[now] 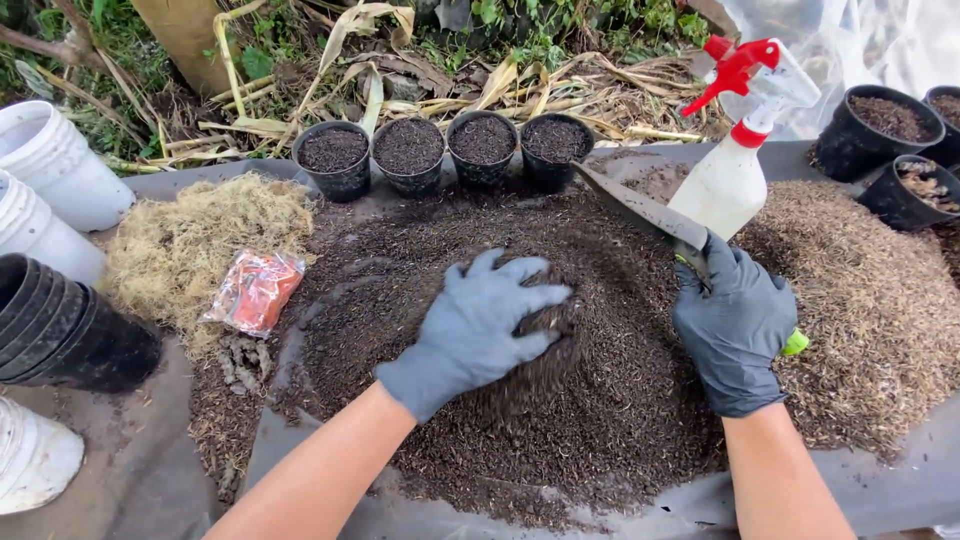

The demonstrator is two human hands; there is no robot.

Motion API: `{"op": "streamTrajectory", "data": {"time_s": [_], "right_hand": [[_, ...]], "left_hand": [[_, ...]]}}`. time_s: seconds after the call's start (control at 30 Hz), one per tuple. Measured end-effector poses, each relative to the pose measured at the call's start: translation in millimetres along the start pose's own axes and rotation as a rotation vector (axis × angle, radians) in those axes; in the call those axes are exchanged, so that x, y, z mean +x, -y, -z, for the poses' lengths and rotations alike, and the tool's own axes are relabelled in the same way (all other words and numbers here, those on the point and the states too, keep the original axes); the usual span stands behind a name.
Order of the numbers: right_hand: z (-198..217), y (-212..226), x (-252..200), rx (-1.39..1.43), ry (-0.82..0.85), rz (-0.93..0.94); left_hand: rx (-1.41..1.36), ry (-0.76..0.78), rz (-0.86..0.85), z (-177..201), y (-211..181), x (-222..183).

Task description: Mixing soil and other organic materials on a workbench using hands and a trowel

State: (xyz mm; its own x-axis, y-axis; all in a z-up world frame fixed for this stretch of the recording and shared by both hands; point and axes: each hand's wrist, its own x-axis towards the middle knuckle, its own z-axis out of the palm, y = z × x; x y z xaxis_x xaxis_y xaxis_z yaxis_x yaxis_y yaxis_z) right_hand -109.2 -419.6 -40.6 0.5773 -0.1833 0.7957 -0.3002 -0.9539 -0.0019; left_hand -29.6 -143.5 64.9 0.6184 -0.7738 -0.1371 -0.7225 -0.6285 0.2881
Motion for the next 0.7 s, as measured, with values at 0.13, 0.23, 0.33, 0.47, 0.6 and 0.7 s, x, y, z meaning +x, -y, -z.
{"op": "streamTrajectory", "data": {"time_s": [0.13, 0.23, 0.33, 0.47, 0.6, 0.7], "right_hand": [[-5, -3, -5, -0.053, 0.060, 0.021], [-4, -1, -3, -0.079, 0.073, 0.027], [-8, -6, -4, -0.116, 0.118, 0.021], [-19, -15, -7, -0.129, 0.217, -0.002], [-24, -15, -6, -0.160, 0.228, -0.007], [-28, -15, -6, -0.117, 0.264, -0.041]], "left_hand": [[0.006, -0.107, -0.105, -27, 34, -14], [-0.084, -0.122, -0.098, -20, 50, -24], [-0.212, -0.235, -0.103, 5, 69, -25], [-2.089, -0.396, 0.415, 8, 138, 18], [-0.404, -0.448, 0.328, -29, 196, 33], [-0.360, -0.212, 0.541, -56, 205, 64]]}}
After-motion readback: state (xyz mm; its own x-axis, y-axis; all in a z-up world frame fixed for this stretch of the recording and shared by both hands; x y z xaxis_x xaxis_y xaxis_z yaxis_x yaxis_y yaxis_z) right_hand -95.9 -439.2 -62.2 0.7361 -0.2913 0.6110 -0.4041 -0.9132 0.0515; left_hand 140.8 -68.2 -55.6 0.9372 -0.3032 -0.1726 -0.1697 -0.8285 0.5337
